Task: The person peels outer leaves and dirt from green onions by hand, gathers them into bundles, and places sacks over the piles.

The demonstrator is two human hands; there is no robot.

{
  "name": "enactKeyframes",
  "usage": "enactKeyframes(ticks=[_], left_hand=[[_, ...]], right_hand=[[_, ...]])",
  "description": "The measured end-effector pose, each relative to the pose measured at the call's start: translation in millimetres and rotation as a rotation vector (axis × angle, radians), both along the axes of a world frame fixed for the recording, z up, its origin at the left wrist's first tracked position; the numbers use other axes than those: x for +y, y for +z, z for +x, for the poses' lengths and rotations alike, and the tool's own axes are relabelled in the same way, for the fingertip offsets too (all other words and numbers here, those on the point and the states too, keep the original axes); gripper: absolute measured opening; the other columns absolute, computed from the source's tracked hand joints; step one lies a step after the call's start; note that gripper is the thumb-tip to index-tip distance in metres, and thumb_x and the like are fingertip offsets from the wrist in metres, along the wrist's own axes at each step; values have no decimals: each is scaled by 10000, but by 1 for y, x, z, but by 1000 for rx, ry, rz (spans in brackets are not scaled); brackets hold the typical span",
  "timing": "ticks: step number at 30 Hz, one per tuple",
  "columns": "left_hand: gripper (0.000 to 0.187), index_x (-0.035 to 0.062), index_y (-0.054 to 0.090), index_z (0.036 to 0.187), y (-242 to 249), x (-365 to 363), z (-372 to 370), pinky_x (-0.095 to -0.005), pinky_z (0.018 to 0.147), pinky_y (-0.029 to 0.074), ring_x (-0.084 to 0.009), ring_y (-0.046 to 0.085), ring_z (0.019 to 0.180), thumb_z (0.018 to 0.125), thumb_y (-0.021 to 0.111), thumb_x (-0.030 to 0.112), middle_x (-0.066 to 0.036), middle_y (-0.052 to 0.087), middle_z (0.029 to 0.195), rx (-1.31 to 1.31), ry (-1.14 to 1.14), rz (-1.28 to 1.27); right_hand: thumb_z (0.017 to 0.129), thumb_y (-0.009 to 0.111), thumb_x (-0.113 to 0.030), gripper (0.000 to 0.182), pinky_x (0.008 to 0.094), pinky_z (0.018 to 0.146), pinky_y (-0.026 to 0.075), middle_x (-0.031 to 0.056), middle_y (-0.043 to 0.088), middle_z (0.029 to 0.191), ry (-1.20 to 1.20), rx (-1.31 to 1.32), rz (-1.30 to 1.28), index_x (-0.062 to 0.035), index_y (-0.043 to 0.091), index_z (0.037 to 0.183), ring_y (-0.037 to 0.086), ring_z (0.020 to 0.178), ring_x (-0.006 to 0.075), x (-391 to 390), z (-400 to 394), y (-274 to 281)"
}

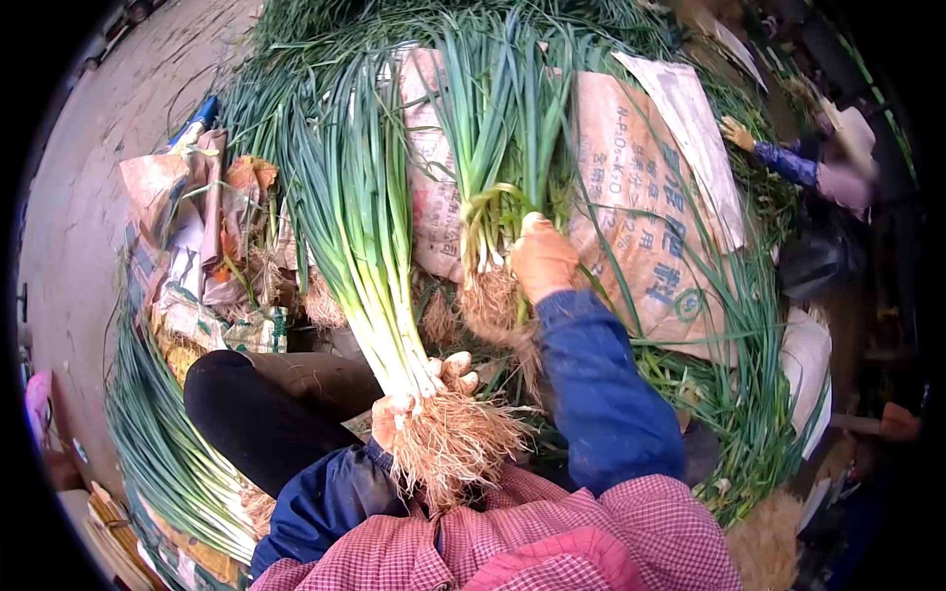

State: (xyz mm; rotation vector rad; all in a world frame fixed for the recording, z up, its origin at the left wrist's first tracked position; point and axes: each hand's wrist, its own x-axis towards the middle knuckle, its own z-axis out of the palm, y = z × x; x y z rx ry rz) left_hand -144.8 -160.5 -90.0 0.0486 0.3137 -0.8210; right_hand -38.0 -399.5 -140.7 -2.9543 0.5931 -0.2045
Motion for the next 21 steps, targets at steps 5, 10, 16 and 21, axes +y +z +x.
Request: enactKeyframes(ticks=[5, 10, 16, 21], left_hand=[[479, 18, 498, 1117, 6, 1, -3, -506, 953, 392, -313, 378, 1229, 664, 590, 144, -149, 424, 1299, 82, -44, 43], [521, -32, 458, 1148, 8, 15, -5, -438, 946, 411, -279, 445, 1168, 662, 587, 100, -153, 496, 1184, 54, 117, 138], [457, -54, 484, 1144, -10, 26, -4, -305, 721, 529, -177, 619, 780, 721, 597, 75, -139, 608, 925, 155, -190, 256], [366, -73, 521, 1072, -43, 27, -10, -229, 603, 536, -142, 619, 684, 732, 583, 47, -130, 627, 873, 61, -148, 339]], right_hand=[[788, 590, -420, 368, 339, 477, 433, 79, 568, 645, 54, 241, 185, -52, 577, 792, 528, 521, 213, 49, -5, 38], [795, 614, -282, 264, 308, 467, 432, 57, 574, 632, 13, 271, 609, -21, 569, 797, 541, 512, 145, 63, -3, 16], [855, 543, -250, 255, 277, 530, 447, 68, 587, 711, 246, 322, 1236, -3, 574, 910, 543, 573, 128, 79, -74, 9], [859, 491, -400, 376, 421, 545, 445, 164, 599, 674, 398, 110, 334, -46, 616, 878, 566, 574, 314, 90, -66, 11]])
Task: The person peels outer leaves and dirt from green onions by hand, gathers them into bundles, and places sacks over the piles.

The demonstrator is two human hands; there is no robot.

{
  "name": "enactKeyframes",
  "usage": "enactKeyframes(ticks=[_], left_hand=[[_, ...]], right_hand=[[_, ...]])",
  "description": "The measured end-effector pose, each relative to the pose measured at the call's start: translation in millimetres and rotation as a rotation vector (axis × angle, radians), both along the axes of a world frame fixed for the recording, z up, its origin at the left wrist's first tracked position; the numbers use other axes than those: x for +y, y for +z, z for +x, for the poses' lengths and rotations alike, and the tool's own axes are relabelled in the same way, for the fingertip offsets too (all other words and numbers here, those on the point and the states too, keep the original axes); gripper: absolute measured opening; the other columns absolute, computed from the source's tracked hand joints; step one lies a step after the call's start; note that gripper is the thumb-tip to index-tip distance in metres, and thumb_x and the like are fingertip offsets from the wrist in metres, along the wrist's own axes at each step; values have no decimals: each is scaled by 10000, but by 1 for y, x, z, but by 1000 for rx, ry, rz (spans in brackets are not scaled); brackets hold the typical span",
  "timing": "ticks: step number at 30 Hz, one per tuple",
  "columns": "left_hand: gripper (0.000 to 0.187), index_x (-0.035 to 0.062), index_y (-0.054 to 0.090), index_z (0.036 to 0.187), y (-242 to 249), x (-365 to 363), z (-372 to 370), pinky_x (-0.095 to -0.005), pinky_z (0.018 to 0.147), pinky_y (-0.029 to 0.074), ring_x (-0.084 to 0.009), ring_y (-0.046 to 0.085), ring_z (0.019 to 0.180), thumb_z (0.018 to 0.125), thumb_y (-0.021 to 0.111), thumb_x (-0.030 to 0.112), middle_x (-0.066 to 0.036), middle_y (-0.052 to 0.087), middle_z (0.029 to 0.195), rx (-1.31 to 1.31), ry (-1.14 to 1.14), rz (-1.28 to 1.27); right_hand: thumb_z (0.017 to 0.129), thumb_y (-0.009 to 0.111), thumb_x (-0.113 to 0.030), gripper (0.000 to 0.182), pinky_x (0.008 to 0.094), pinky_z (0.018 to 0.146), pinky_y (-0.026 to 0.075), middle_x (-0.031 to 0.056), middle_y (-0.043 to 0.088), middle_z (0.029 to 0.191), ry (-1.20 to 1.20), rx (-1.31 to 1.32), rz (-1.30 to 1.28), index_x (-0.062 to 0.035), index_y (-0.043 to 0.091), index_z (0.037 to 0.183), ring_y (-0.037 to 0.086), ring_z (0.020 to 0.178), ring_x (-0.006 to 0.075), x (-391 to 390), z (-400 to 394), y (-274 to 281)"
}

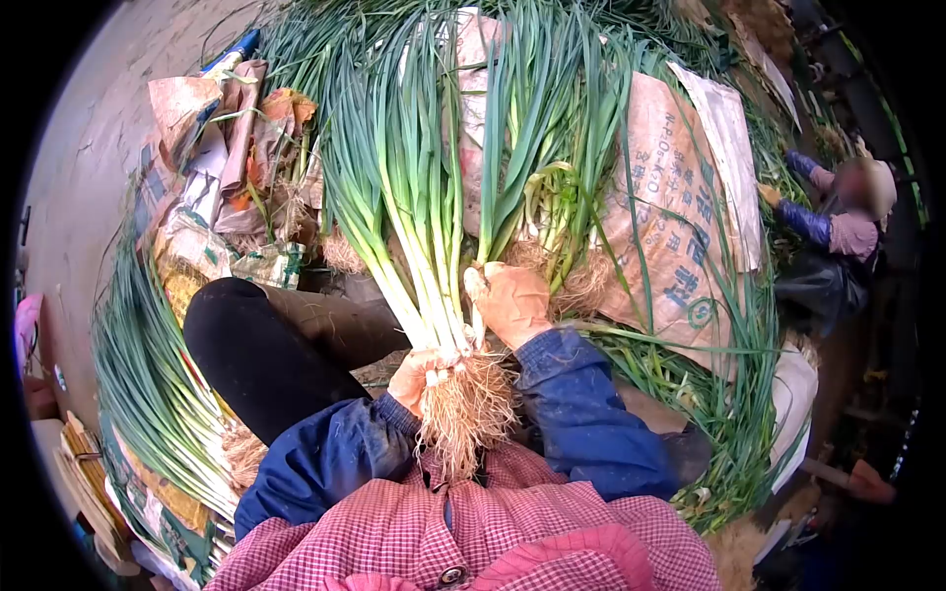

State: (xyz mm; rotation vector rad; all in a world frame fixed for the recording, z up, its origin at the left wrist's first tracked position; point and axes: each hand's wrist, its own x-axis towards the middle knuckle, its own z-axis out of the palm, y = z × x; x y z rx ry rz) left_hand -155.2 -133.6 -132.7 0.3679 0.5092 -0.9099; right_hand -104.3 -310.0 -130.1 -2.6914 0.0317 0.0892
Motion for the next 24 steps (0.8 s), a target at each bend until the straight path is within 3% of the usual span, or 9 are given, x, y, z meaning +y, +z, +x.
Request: enactKeyframes(ticks=[2, 3, 5, 8, 11, 15, 18, 20, 24], left_hand=[[334, -74, 535, 1049, -3, -4, -3, -231, 591, 538, -143, 619, 670, 744, 567, 59, -128, 629, 850, 8, -26, 57], [334, -74, 535, 1049, -4, -3, -4, -231, 591, 538, -143, 619, 670, 744, 567, 59, -128, 629, 850, 18, -27, 55], [313, -76, 544, 1032, -5, -3, -3, -231, 588, 539, -142, 619, 674, 755, 558, 69, -122, 631, 837, -8, -71, 60], [313, -66, 547, 1031, 4, -2, 1, -228, 574, 529, -141, 613, 665, 747, 566, 63, -110, 628, 830, 23, -69, 43], [308, -48, 548, 1027, 8, -2, 4, -236, 581, 521, -140, 605, 661, 735, 571, 47, -96, 621, 829, 33, -91, 91], [414, -19, 503, 1096, -14, 1, 3, -343, 761, 517, -204, 613, 844, 716, 593, 118, -147, 599, 962, -133, -97, -46], [435, -12, 506, 1100, -1, -3, 0, -395, 820, 488, -266, 594, 901, 700, 590, 138, -169, 589, 995, -21, -33, -90], [441, -10, 505, 1104, 1, -6, -2, -407, 822, 485, -278, 592, 904, 699, 588, 146, -178, 586, 1004, 13, -17, -83], [397, -16, 519, 1082, -6, 9, -9, -313, 729, 525, -198, 617, 802, 701, 588, 73, -107, 610, 905, 82, -85, -16]], right_hand=[[878, 459, -403, 373, 387, 461, 425, 106, 556, 553, 148, -333, -111, -75, 625, 814, 542, 500, 282, -4, -4, 9], [910, 414, -387, 378, 337, 366, 368, 33, 464, 480, 111, -41, -249, -114, 584, 710, 464, 406, 189, -10, -11, 2], [938, 364, -385, 407, 282, 312, 306, -27, 372, 461, 122, -538, -154, -145, 506, 642, 373, 370, 107, -7, -23, 17], [943, 376, -378, 421, 238, 321, 332, -18, 438, 491, -55, -368, 12, -99, 505, 655, 436, 403, 104, 7, -57, 17], [923, 460, -290, 340, 256, 396, 347, -1, 425, 521, -170, -748, 291, -83, 505, 658, 415, 432, 117, 11, -67, 53], [864, 543, -160, 158, 275, 525, 432, 55, 547, 647, -1022, -614, 796, -13, 547, 809, 511, 556, 147, -72, -114, 90], [816, 560, -57, 423, 262, 585, 471, 91, 574, 868, -767, 87, 74, 92, 426, 1188, 541, 705, 135, -130, -194, 1], [777, 557, -28, 627, 260, 669, 512, 186, 450, 1263, -733, 310, 976, 71, 272, 1327, 575, 912, 177, -75, -159, 38], [783, 471, 25, 574, 252, 585, 483, 169, 441, 1227, -253, 217, 947, -26, 254, 1311, 511, 606, 132, -14, -68, 18]])
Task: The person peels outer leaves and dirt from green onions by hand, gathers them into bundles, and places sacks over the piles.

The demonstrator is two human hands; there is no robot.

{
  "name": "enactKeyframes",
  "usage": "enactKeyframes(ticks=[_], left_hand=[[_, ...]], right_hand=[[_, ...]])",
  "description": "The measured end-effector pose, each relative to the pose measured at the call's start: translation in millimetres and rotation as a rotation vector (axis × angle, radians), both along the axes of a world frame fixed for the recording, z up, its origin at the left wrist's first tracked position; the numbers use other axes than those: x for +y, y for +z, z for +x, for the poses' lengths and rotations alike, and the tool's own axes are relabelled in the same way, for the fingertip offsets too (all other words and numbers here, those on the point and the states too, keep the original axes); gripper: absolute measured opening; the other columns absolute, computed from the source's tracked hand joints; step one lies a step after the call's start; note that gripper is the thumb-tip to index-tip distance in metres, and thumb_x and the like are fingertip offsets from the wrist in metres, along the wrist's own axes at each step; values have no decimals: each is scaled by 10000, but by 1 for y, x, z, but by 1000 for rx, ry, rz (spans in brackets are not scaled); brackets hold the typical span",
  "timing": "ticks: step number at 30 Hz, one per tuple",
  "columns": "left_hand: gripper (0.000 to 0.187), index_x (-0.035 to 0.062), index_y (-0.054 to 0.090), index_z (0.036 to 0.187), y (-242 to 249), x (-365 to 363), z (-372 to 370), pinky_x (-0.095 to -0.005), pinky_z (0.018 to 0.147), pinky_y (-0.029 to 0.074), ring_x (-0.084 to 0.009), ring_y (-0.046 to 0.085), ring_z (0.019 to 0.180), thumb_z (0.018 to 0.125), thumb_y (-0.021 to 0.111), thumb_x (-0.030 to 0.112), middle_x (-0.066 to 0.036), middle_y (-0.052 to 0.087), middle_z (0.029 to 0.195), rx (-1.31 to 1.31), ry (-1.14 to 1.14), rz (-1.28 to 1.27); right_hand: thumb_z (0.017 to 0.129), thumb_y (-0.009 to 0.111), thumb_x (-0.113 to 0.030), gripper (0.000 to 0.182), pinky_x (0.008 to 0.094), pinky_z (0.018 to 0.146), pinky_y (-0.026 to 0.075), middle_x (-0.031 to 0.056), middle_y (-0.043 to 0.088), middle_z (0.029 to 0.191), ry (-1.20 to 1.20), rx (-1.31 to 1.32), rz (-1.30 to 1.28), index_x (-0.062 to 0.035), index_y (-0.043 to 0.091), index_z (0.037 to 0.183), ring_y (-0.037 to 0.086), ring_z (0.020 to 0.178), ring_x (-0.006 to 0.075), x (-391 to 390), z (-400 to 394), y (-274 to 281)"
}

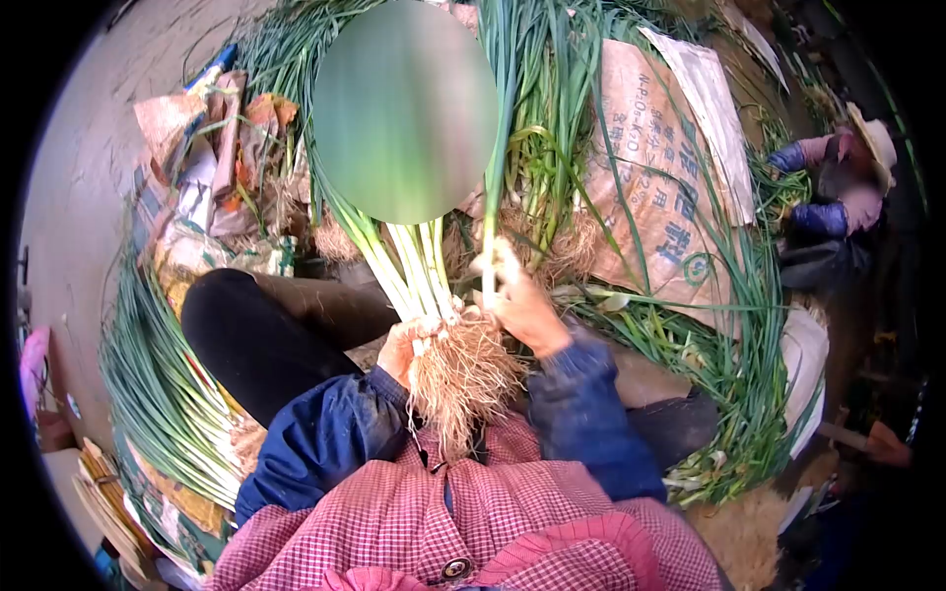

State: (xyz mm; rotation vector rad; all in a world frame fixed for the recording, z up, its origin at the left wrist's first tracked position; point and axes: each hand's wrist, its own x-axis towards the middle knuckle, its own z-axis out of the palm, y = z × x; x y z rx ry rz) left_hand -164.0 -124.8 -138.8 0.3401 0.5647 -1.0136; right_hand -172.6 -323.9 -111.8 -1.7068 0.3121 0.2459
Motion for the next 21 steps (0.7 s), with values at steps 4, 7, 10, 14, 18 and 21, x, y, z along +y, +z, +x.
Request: enactKeyframes(ticks=[4, 7, 10, 14, 18, 21], left_hand=[[458, -7, 492, 1147, 20, -7, 3, -346, 768, 522, -220, 615, 826, 708, 581, 87, -133, 608, 960, -60, 3, -44], [531, -19, 444, 1200, 37, -14, 2, -344, 798, 508, -224, 606, 856, 699, 582, 85, -139, 598, 987, -47, 0, -77], [620, -46, 373, 1263, 33, -15, 10, -340, 809, 498, -227, 598, 874, 693, 574, 90, -148, 586, 1012, -32, -16, -186], [685, -64, 332, 1299, 36, -17, 5, -379, 823, 476, -236, 576, 888, 702, 555, 185, -149, 561, 1065, -55, -70, -104], [536, -8, 470, 1109, 50, -29, 1, -379, 813, 429, -239, 492, 921, 652, 580, 250, -108, 526, 930, -183, 172, -149], [547, -6, 478, 1100, 43, -32, 1, -417, 863, 417, -258, 483, 994, 626, 586, 243, -137, 533, 970, -267, 176, -281]], right_hand=[[852, 473, -142, 168, 384, 563, 474, 136, 618, 836, 319, -79, -473, -39, 542, 966, 583, 626, 264, 5, 0, -38], [860, 455, -239, 184, 385, 612, 472, 175, 601, 770, 315, 29, -557, -99, 572, 884, 596, 695, 335, -20, -34, -25], [817, 516, -418, 348, 428, 685, 462, 183, 620, 821, 553, 405, -939, -91, 604, 891, 607, 792, 332, -55, -44, -33], [768, 584, -472, 494, 440, 735, 444, 198, 618, 895, -259, 155, -1019, -41, 573, 1011, 589, 873, 344, -57, 25, -38], [761, 596, -352, 340, 415, 611, 467, 161, 609, 720, -231, 205, -829, -75, 587, 958, 603, 699, 301, -62, 70, 5], [793, 581, -329, 326, 341, 522, 455, 86, 550, 587, -95, 224, -679, -77, 580, 1000, 564, 571, 215, -49, 52, 61]])
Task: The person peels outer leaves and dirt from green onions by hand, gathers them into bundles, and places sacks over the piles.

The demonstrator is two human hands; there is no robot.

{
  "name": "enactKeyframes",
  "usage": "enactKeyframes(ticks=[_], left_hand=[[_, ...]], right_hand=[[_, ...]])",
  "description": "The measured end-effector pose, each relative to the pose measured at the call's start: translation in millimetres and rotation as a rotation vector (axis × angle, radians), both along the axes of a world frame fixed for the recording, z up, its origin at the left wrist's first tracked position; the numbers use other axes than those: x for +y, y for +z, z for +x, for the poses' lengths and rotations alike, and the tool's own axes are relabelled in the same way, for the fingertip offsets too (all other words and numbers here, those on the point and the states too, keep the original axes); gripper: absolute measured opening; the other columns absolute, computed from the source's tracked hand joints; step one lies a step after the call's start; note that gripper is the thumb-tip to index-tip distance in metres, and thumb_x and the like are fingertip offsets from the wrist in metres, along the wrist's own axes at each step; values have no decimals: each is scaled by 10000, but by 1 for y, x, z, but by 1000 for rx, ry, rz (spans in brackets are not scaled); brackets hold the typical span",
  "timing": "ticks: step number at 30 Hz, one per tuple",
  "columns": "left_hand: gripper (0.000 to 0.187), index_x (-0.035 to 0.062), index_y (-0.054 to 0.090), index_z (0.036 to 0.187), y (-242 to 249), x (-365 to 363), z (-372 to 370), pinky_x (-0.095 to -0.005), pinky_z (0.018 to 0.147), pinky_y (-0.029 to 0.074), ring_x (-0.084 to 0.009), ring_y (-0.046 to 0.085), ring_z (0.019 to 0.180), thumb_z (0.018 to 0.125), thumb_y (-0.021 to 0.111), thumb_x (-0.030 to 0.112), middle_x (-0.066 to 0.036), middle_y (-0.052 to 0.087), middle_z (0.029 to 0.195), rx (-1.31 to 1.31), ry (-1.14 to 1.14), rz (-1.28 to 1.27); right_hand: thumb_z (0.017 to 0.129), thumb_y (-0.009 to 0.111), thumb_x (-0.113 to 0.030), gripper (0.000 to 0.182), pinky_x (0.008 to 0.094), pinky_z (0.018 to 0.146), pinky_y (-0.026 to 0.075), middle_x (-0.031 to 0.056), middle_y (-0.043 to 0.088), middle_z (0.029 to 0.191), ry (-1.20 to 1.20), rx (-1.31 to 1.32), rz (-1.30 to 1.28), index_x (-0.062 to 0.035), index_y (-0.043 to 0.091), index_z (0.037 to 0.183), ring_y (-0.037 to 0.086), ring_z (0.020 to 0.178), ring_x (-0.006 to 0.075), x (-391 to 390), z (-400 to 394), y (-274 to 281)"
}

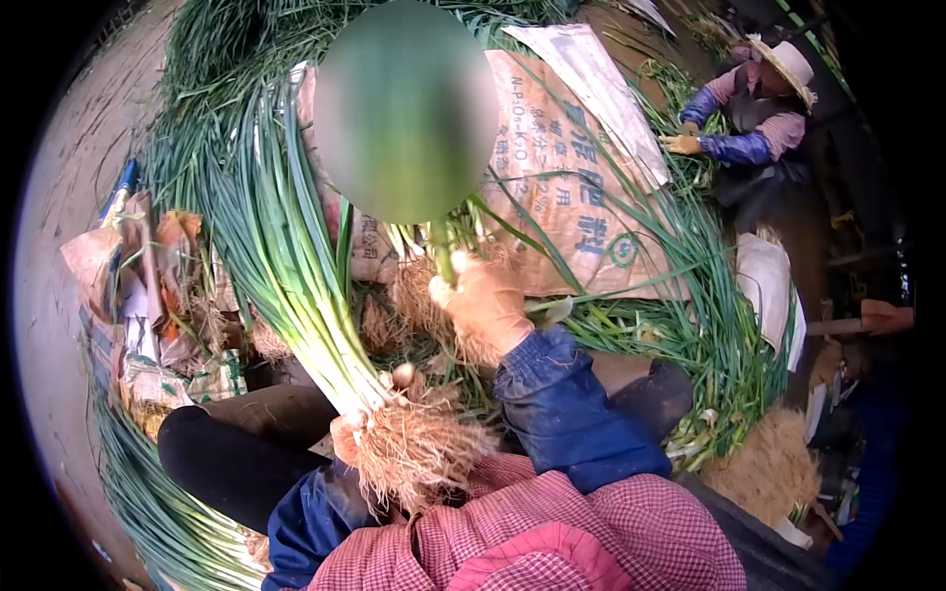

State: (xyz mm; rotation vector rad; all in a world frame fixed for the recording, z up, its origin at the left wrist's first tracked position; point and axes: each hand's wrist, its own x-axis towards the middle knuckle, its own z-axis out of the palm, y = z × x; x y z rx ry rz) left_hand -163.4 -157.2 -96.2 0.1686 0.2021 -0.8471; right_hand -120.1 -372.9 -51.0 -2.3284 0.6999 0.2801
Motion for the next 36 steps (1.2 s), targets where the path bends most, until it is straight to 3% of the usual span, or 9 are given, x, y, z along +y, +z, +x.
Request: enactKeyframes(ticks=[4, 8, 13, 18, 24, 28, 30, 34, 36], left_hand=[[537, -22, 486, 1144, -8, 14, 2, -438, 877, 457, -317, 574, 941, 660, 572, 194, -195, 576, 1042, 125, -213, 238], [465, -36, 500, 1107, -34, 35, -10, -353, 738, 510, -241, 605, 784, 706, 579, 186, -142, 610, 924, 296, -205, 253], [401, -36, 528, 1064, -24, 20, -4, -277, 644, 513, -165, 596, 716, 707, 609, 126, -99, 609, 854, 235, -114, 230], [417, -33, 523, 1078, -32, 24, -4, -282, 714, 504, -150, 592, 763, 691, 609, 97, -93, 605, 891, 220, -155, 142], [464, -29, 510, 1104, -26, 22, -4, -348, 814, 473, -212, 583, 878, 669, 600, 105, -107, 599, 942, 261, -70, 109], [483, -26, 500, 1123, -22, 21, -3, -362, 827, 470, -231, 581, 896, 673, 595, 119, -122, 598, 964, 261, -113, 144], [492, -25, 495, 1132, -15, 23, -2, -369, 834, 469, -241, 580, 905, 675, 593, 126, -130, 597, 975, 241, -90, 158], [510, -23, 484, 1151, 2, 19, 3, -383, 847, 466, -260, 579, 923, 679, 588, 140, -145, 595, 998, 251, -70, 122], [519, -22, 479, 1160, 7, 16, 4, -389, 854, 465, -270, 578, 931, 681, 586, 147, -152, 595, 1009, 296, -69, 138]], right_hand=[[812, 616, -239, 280, 235, 416, 374, 28, 533, 664, 234, 118, 696, -18, 578, 981, 438, 486, 87, 34, -2, -28], [858, 564, -190, 189, 236, 472, 412, 85, 577, 703, 24, -87, 986, -6, 599, 878, 517, 592, 127, 56, 22, -54], [862, 563, -195, 211, 247, 462, 367, -4, 525, 599, 91, -319, 204, -24, 575, 738, 452, 519, 67, 59, 8, -93], [909, 498, -171, 185, 214, 487, 431, 26, 589, 659, -191, -493, 703, -29, 607, 860, 519, 539, 75, 67, -26, -50], [851, 518, -77, 150, 176, 532, 444, 55, 577, 786, -809, -788, 331, -2, 554, 975, 544, 668, 73, -28, -76, -32], [876, 525, -336, 394, 165, 473, 401, 81, 590, 926, -240, -87, 644, -4, 518, 1090, 549, 688, 90, 21, -33, -43], [871, 537, -275, 293, 187, 564, 400, 22, 560, 776, -17, -200, 797, -6, 541, 985, 509, 684, 73, 34, -8, -74], [801, 569, -101, 128, 288, 636, 444, 18, 575, 757, -121, -456, 480, -3, 567, 883, 533, 691, 130, 50, -6, -72], [779, 578, -106, 139, 328, 667, 456, 65, 608, 787, 67, 13, 236, -54, 593, 907, 569, 719, 190, 49, -21, -76]])
